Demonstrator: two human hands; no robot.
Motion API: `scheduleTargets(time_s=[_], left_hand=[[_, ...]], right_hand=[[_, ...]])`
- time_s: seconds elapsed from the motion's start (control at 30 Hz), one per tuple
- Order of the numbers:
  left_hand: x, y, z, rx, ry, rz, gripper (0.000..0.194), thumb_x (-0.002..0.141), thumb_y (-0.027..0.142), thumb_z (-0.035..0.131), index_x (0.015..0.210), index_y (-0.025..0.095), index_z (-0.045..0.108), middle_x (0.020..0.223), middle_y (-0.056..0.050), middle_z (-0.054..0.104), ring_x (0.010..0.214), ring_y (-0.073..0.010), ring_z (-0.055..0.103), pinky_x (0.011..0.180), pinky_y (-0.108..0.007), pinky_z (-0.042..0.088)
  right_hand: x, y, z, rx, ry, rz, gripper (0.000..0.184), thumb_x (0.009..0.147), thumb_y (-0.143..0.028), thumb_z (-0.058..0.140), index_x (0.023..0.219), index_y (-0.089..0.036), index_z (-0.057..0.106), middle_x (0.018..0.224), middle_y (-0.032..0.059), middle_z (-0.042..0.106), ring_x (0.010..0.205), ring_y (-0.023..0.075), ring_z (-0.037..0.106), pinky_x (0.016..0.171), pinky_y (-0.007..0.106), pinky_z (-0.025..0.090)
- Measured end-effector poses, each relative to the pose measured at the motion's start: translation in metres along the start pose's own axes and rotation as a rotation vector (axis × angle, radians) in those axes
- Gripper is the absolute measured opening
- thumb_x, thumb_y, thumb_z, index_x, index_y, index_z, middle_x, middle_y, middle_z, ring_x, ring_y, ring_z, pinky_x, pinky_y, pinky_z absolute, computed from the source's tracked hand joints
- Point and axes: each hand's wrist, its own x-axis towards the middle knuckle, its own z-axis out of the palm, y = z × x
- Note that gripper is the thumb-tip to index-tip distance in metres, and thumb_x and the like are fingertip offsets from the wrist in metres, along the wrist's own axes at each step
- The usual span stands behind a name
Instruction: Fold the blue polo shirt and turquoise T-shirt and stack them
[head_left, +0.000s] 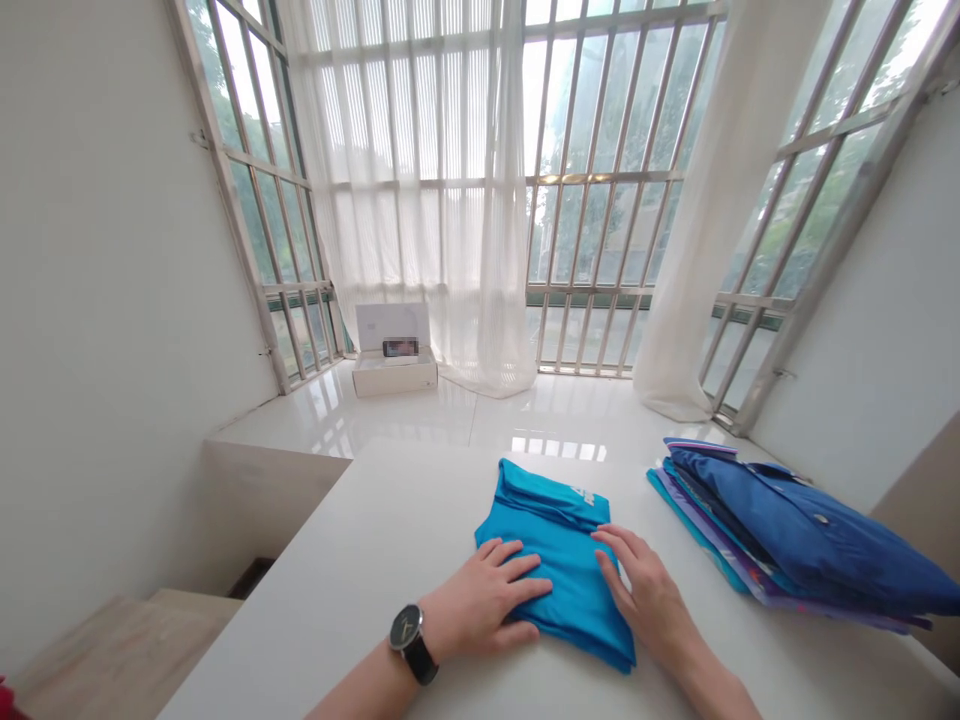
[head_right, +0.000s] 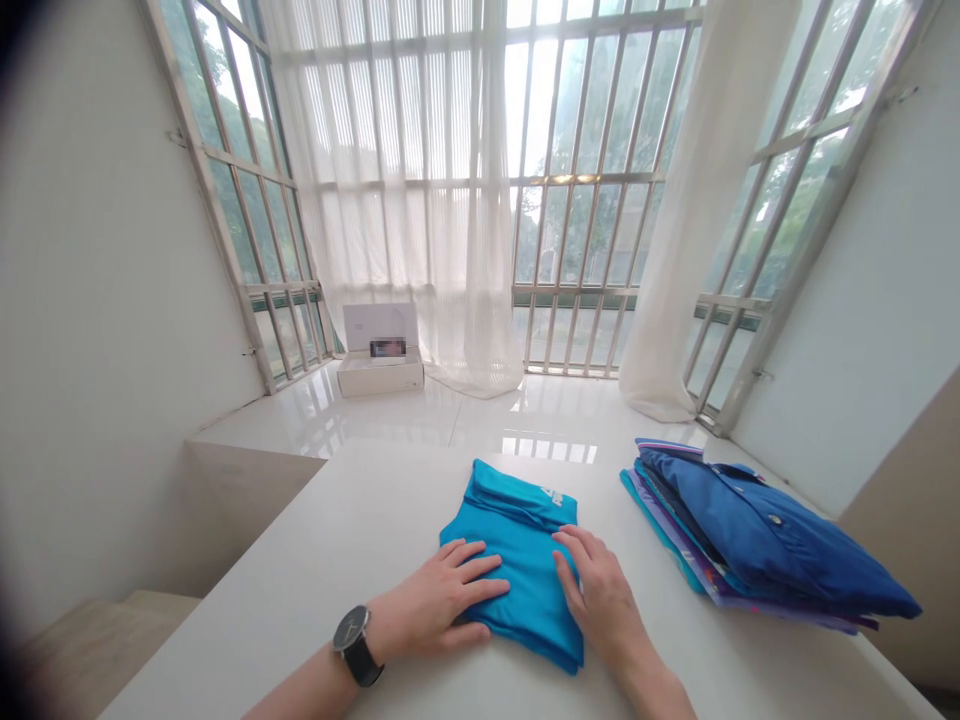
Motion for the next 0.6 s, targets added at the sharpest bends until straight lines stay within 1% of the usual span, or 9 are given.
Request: scheduleTargets(time_s=[0.1, 0.17, 0.23, 0.3, 0.4, 0.5, 0.6], left_hand=[[0.001, -0.005, 0.007, 0.044, -0.012, -0.014, 0.049, 0.101, 0.055, 0.037, 0.147, 0.038, 0.039, 0.157, -0.002, 0.039, 0.144, -0.0327, 0.033, 0.117, -0.059, 0.026], [0.004, -0.007, 0.013, 0.076, 0.011, -0.037, 0.048, 0.103, 0.052, 0.034, 0.148, 0.037, 0.039, 0.157, -0.001, 0.039, 0.145, -0.0316, 0.033, 0.118, -0.058, 0.027], [0.008, -0.008, 0.019, 0.105, 0.044, -0.069, 0.047, 0.103, 0.050, 0.034, 0.147, 0.036, 0.040, 0.157, -0.002, 0.040, 0.144, -0.0312, 0.033, 0.118, -0.057, 0.028], [0.011, -0.009, 0.024, 0.128, 0.075, -0.096, 0.047, 0.103, 0.049, 0.035, 0.148, 0.035, 0.039, 0.156, -0.002, 0.041, 0.144, -0.0313, 0.034, 0.117, -0.056, 0.029], [0.013, -0.009, 0.026, 0.141, 0.096, -0.110, 0.046, 0.103, 0.047, 0.038, 0.148, 0.035, 0.039, 0.156, -0.002, 0.041, 0.142, -0.0318, 0.036, 0.116, -0.057, 0.030], [0.013, -0.008, 0.022, 0.137, 0.101, -0.097, 0.045, 0.101, 0.046, 0.043, 0.144, 0.033, 0.043, 0.153, -0.003, 0.046, 0.139, -0.0324, 0.040, 0.114, -0.057, 0.032], [0.011, -0.009, 0.013, 0.117, 0.093, -0.062, 0.042, 0.097, 0.044, 0.054, 0.136, 0.030, 0.051, 0.144, -0.004, 0.055, 0.134, -0.0313, 0.045, 0.111, -0.053, 0.037]], right_hand=[[-0.002, -0.020, -0.001, 0.032, -0.104, -0.072, 0.027, 0.097, -0.042, 0.048, 0.108, -0.027, 0.068, 0.121, 0.0087, 0.067, 0.112, 0.0247, 0.063, 0.097, 0.044, 0.053], [-0.003, -0.031, -0.003, 0.046, -0.177, -0.108, 0.026, 0.097, -0.042, 0.049, 0.105, -0.028, 0.069, 0.121, 0.0087, 0.068, 0.111, 0.0248, 0.063, 0.096, 0.044, 0.053], [-0.004, -0.038, -0.004, 0.053, -0.234, -0.134, 0.026, 0.096, -0.044, 0.051, 0.107, -0.028, 0.069, 0.121, 0.0092, 0.068, 0.112, 0.0254, 0.064, 0.096, 0.044, 0.054], [-0.004, -0.039, -0.004, 0.050, -0.266, -0.155, 0.031, 0.093, -0.047, 0.055, 0.113, -0.027, 0.068, 0.123, 0.0105, 0.068, 0.113, 0.0268, 0.063, 0.096, 0.046, 0.054], [-0.004, -0.033, -0.003, 0.038, -0.279, -0.173, 0.038, 0.088, -0.049, 0.061, 0.118, -0.026, 0.068, 0.124, 0.0118, 0.068, 0.114, 0.0290, 0.063, 0.097, 0.047, 0.054], [-0.004, -0.029, -0.002, 0.041, -0.269, -0.178, 0.036, 0.087, -0.046, 0.064, 0.118, -0.029, 0.068, 0.126, 0.0110, 0.067, 0.116, 0.0296, 0.063, 0.097, 0.048, 0.054], [-0.004, -0.033, -0.005, 0.063, -0.287, -0.199, 0.036, 0.087, -0.046, 0.063, 0.119, -0.030, 0.067, 0.129, 0.0110, 0.065, 0.117, 0.0296, 0.062, 0.097, 0.048, 0.054]])
